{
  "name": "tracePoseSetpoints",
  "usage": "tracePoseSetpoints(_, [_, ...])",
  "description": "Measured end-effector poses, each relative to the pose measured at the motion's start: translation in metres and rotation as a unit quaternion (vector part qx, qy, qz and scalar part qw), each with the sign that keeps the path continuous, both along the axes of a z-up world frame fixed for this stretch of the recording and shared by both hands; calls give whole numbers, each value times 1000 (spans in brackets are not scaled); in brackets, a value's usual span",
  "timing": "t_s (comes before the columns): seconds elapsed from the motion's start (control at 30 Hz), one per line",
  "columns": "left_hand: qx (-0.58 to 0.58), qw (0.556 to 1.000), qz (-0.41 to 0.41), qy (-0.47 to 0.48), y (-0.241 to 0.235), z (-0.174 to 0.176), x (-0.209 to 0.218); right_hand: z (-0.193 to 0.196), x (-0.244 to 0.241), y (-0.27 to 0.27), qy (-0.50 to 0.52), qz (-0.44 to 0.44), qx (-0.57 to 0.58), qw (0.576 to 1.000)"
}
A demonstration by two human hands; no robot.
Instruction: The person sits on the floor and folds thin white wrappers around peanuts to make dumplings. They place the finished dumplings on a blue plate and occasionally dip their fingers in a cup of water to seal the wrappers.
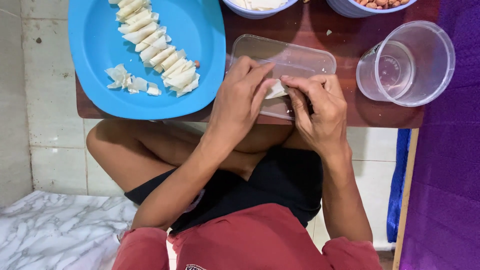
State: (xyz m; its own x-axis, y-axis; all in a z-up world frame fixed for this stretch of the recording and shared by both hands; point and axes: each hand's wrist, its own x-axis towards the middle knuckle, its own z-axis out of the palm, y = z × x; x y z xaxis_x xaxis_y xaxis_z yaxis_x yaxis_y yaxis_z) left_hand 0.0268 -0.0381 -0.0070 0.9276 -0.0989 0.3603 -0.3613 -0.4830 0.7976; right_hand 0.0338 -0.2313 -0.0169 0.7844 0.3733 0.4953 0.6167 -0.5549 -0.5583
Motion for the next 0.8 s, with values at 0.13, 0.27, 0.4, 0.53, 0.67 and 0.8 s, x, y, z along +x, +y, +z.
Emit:
tracePoseSetpoints(0.13, [34,999,-13,7,-4,6,3,3,0,1,-11,2,2,1000])
tracePoseSetpoints(0.27, [44,999,-16,6,-5,8,4,8,1,0,-8,-2,19,1000])
tracePoseSetpoints(0.4, [52,998,-5,-23,-6,5,9,13,0,-2,-9,-13,74,997])
tracePoseSetpoints(0.53, [30,999,1,-28,-11,3,14,9,0,-6,-16,-28,103,994])
tracePoseSetpoints(0.67, [31,998,0,-54,-13,1,14,9,-1,-6,-9,-35,129,991])
tracePoseSetpoints(0.8, [24,998,-20,-49,-13,0,16,11,1,-6,5,-10,122,992])
